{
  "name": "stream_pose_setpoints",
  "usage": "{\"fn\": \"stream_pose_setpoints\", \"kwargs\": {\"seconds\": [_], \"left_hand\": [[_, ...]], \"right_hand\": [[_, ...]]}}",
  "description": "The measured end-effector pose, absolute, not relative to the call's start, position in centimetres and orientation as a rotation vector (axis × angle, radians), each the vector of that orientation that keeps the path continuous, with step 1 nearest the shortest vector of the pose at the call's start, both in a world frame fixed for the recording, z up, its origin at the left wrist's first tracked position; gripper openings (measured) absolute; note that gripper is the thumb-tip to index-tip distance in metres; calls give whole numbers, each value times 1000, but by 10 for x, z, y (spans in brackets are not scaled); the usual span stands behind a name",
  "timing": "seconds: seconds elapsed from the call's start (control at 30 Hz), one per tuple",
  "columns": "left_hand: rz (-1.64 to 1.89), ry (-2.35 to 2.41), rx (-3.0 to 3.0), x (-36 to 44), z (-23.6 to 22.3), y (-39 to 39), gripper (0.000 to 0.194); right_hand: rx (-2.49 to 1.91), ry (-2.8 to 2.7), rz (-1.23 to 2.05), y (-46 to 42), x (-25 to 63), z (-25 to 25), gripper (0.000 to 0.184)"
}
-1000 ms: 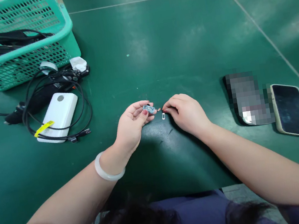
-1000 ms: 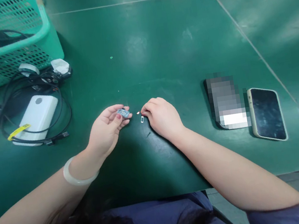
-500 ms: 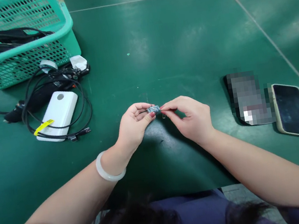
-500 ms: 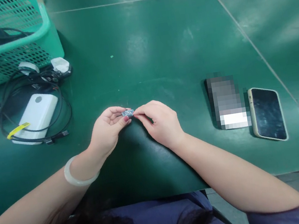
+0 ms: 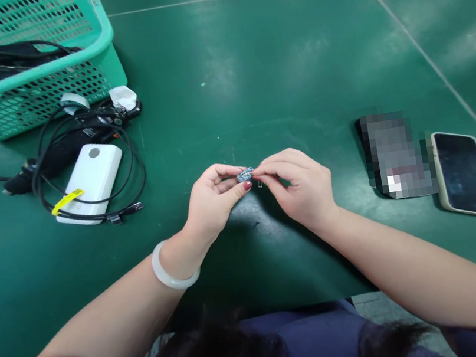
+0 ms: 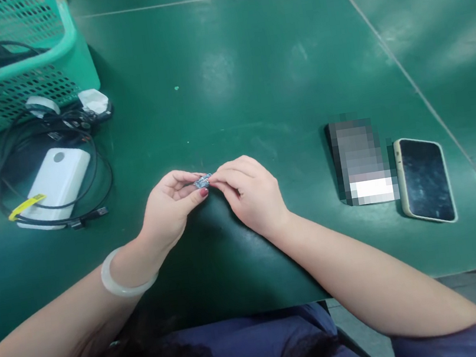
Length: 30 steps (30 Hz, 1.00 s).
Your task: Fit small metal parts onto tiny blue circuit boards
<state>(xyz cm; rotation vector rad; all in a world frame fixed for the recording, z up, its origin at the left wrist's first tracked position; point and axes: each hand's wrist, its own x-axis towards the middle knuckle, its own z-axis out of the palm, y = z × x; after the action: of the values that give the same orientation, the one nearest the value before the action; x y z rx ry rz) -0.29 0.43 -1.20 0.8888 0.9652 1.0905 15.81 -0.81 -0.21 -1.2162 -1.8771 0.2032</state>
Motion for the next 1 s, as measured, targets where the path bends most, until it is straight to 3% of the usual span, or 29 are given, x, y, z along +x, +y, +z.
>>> {"fn": "stream_pose_setpoints", "kwargs": {"seconds": [0.3,0.73,1.0], "left_hand": [[1078,974,914,-4,-15,4,29],[1058,970,865,-3,-11,4,30],[1090,940,840,-4,-16,6,27]], "right_hand": [[-1337,-1564,566,-6,156,-6,11],[-1206,-1760,358,-5,158,-7,13],[-1272,-1657,578,-3,166,-7,16]]}}
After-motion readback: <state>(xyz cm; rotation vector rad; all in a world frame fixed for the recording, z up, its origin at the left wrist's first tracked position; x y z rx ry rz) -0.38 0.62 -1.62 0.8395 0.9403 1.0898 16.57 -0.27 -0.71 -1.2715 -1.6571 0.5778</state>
